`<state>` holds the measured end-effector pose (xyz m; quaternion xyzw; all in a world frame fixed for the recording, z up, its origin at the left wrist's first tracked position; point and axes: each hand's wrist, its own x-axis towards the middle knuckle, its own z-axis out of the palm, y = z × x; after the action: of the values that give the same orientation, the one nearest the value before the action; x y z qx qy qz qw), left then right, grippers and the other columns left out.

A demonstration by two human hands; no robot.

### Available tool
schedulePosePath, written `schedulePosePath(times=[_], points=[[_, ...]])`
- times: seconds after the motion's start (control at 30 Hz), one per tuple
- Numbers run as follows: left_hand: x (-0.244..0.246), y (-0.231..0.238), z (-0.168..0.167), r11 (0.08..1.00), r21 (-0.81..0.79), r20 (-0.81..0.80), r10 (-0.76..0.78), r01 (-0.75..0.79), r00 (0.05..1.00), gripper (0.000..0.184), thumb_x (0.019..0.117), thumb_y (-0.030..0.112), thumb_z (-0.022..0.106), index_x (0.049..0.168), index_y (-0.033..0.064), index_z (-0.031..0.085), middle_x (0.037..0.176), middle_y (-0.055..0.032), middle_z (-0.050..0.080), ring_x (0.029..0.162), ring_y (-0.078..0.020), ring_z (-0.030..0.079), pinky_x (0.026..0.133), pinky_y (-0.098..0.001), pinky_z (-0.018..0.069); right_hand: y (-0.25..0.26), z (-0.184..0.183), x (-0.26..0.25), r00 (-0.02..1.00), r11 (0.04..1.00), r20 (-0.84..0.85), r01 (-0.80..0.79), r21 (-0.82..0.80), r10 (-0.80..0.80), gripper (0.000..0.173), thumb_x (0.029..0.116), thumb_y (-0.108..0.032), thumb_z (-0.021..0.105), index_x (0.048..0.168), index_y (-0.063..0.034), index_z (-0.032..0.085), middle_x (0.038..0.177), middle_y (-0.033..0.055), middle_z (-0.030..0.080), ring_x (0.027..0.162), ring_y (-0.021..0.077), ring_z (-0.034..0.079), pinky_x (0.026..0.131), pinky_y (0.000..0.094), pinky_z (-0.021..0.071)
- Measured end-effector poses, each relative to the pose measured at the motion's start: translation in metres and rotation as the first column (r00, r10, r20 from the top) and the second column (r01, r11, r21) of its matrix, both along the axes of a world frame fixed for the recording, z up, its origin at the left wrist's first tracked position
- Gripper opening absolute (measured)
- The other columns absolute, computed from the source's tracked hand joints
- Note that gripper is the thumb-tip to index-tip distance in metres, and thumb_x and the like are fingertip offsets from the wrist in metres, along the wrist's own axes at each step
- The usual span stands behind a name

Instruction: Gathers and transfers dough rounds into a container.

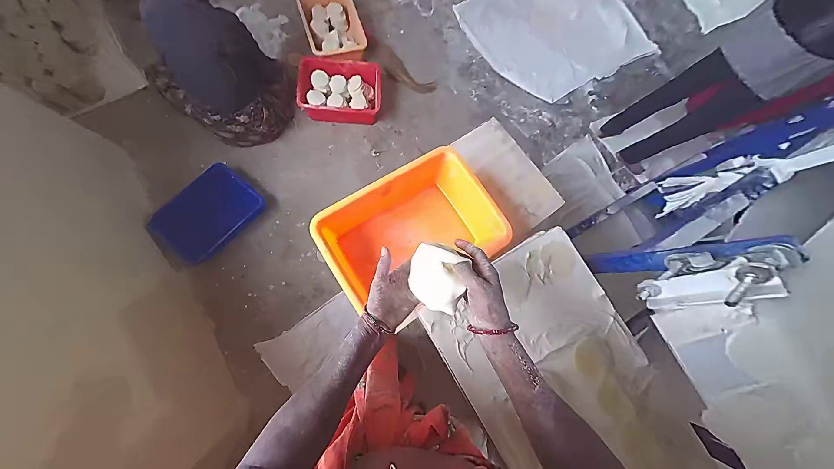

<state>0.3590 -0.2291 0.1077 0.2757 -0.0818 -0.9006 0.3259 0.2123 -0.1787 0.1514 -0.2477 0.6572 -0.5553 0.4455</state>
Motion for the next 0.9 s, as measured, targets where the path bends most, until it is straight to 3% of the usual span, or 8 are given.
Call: schedulePosePath(times=[0.17,0.23,0.33,0.43,0.53,0.63,0.73,0.9], points=[[0.016,-0.023,-0.032,0.983,-0.163,0.424,-0.013,0.090,0.906,0.036,0.0999,0.000,0.054,0.135,-0.0021,0.051,0.109,-0.0161,0.068,0.095,-0.0224,0.070,0.087,-0.0412,0.0598,-0.026,-0.056,0.009,0.996,0.990,0.074,-0.054,0.131,0.044,0.065,0.0897,0.001,0.061,0.151,-0.0055,0.041,0.140,0.0160,0.059,0.114,0.0209,0.065,0.089,0.0367,0.0565],[0.024,-0.033,-0.042,0.968,-0.204,0.496,-0.024,0.143,0.868,0.045,0.0908,-0.007,0.063,0.134,-0.0022,0.051,0.109,-0.0171,0.068,0.093,-0.0232,0.070,0.085,-0.0411,0.0605,-0.033,-0.075,0.011,0.961,0.991,0.277,-0.014,0.131,-0.023,0.066,0.0909,0.003,0.053,0.154,-0.0096,0.038,0.142,0.0155,0.058,0.111,0.0231,0.065,0.085,0.0384,0.0571],[0.036,-0.047,-0.040,0.944,-0.273,0.462,-0.041,0.186,0.886,0.054,0.0818,-0.008,0.068,0.133,0.0006,0.053,0.110,-0.0145,0.069,0.094,-0.0213,0.071,0.084,-0.0394,0.0613,-0.049,-0.091,0.012,0.844,0.981,0.505,0.121,0.153,-0.183,0.045,0.1106,-0.033,0.035,0.149,-0.0113,0.044,0.133,0.0119,0.064,0.107,0.0217,0.069,0.084,0.0364,0.0588],[0.041,-0.058,-0.043,0.943,-0.271,0.344,-0.095,0.195,0.934,0.063,0.0786,-0.005,0.069,0.138,0.0038,0.051,0.114,-0.0134,0.069,0.099,-0.0212,0.070,0.088,-0.0395,0.0602,-0.071,-0.109,0.016,0.683,0.962,0.684,0.110,0.249,-0.255,0.085,0.1006,-0.074,0.015,0.121,-0.0101,0.067,0.103,0.0086,0.076,0.094,0.0184,0.073,0.080,0.0385,0.0613],[0.043,-0.071,-0.065,0.958,-0.237,0.401,-0.055,0.162,0.914,0.066,0.0795,-0.009,0.065,0.142,0.0066,0.049,0.120,-0.0142,0.066,0.101,-0.0222,0.069,0.088,-0.0401,0.0593,-0.088,-0.132,0.025,0.603,0.967,0.780,-0.052,0.249,-0.168,0.093,0.0943,-0.083,0.017,0.120,-0.0099,0.068,0.104,0.0117,0.075,0.097,0.0228,0.073,0.084,0.0435,0.0614],[0.042,-0.083,-0.090,0.961,-0.236,0.619,0.035,0.144,0.784,0.068,0.0815,-0.015,0.063,0.144,0.0053,0.047,0.128,-0.0170,0.062,0.108,-0.0242,0.066,0.090,-0.0424,0.0576,-0.105,-0.147,0.030,0.708,0.923,0.704,-0.233,0.306,-0.054,0.073,0.1024,-0.069,0.030,0.127,-0.0081,0.062,0.108,0.0125,0.073,0.097,0.0245,0.071,0.080,0.0449,0.0611],[0.038,-0.101,-0.114,0.979,-0.191,0.743,0.100,0.067,0.662,0.075,0.0805,-0.020,0.061,0.149,0.0028,0.039,0.134,-0.0240,0.057,0.112,-0.0305,0.062,0.091,-0.0467,0.0548,-0.126,-0.167,0.034,0.831,0.869,0.544,-0.348,0.351,0.113,0.033,0.1043,-0.017,0.055,0.136,-0.0069,0.054,0.113,0.0108,0.067,0.096,0.0201,0.068,0.082,0.0386,0.0591],[0.030,-0.124,-0.161,0.990,-0.105,0.873,0.135,-0.089,0.468,0.071,0.0864,-0.009,0.058,0.153,0.0026,0.035,0.136,-0.0272,0.056,0.118,-0.0354,0.059,0.095,-0.0538,0.0523,-0.169,-0.217,0.054,0.898,0.801,0.179,-0.439,0.406,0.402,0.064,0.0880,-0.001,0.075,0.147,-0.0034,0.051,0.139,0.0226,0.060,0.123,0.0334,0.061,0.103,0.0521,0.0504]])
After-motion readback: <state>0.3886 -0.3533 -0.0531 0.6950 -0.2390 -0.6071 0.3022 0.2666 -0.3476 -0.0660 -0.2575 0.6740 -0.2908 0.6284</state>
